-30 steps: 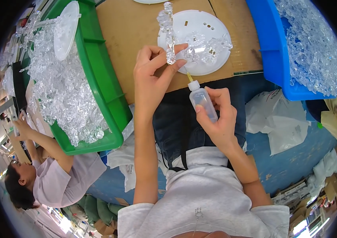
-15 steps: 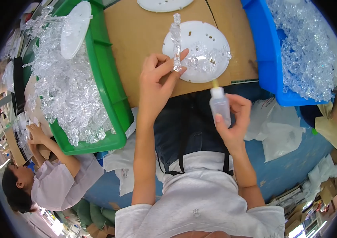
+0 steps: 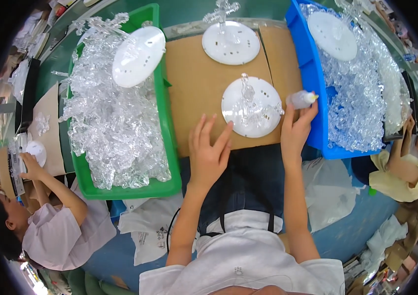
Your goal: Gluing decorative plastic crystal components onto a circular white light fixture base at a factory assembly line.
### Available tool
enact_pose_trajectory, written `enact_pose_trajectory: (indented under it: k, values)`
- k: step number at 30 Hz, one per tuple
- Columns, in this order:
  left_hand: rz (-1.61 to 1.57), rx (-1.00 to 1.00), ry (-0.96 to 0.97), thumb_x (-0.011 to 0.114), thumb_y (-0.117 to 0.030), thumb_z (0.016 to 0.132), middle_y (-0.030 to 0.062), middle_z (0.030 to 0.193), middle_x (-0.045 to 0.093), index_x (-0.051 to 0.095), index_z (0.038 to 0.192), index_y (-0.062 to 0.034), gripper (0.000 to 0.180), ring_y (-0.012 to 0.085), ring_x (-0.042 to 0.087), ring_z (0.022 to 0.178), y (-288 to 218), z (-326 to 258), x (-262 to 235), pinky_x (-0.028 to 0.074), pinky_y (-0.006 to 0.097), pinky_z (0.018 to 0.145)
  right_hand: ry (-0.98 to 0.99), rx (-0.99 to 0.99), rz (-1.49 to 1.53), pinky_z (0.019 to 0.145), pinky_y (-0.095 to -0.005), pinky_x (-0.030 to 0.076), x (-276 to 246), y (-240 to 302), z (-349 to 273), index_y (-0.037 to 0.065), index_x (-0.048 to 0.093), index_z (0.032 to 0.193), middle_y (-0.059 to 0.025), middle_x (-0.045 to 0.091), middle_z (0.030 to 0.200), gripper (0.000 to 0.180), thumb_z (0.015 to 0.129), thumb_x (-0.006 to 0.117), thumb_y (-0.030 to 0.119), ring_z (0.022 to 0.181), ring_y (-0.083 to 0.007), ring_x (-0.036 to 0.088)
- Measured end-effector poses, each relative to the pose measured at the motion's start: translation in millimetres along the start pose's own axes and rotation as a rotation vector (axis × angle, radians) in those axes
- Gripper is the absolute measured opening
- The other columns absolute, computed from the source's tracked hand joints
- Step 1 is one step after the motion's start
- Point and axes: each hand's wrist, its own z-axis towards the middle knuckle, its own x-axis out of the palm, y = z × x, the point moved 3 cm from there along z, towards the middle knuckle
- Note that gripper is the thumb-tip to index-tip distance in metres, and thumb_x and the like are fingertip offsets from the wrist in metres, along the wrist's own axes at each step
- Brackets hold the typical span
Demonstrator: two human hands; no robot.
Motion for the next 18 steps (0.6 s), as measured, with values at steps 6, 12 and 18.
enact_pose_trajectory:
  k: [6,12,18]
  values:
    - [0.163,0.021,0.047,0.06,-0.026,0.087,0.0196,0.136,0.041,0.062,0.121,-0.0256,0.034,0.0403,0.034,0.128,6,3,3,0.028,0.054,0.103,0.208,0.104,-0.109,0.105,-0.0377,0.033,-34,18,-30,0.003,0.022,0.144,-0.0214,0.045,0.136,0.058,0.093,0.049,0.005,0.13,-0.0304,0.041]
    - [0.141,-0.024,0.018,0.063,-0.024,0.085,0.0201,0.134,0.042,0.063,0.119,-0.0241,0.034,0.0404,0.035,0.127,16,-4,-5,0.029,0.053,0.103,0.535,-0.391,-0.345,0.097,-0.0356,0.042,-44,123,0,0.006,0.056,0.125,-0.0159,0.051,0.132,0.044,0.082,0.054,-0.003,0.122,-0.0299,0.05]
    - [-0.009,-0.027,-0.104,0.059,-0.019,0.087,0.0192,0.134,0.042,0.059,0.125,-0.0133,0.038,0.0383,0.04,0.124,22,-12,12,0.034,0.048,0.102,1.222,-1.201,-0.82,0.069,-0.0311,0.051,22,161,72,0.011,0.065,0.098,-0.0031,0.064,0.104,0.026,0.073,0.058,0.01,0.089,-0.0196,0.063]
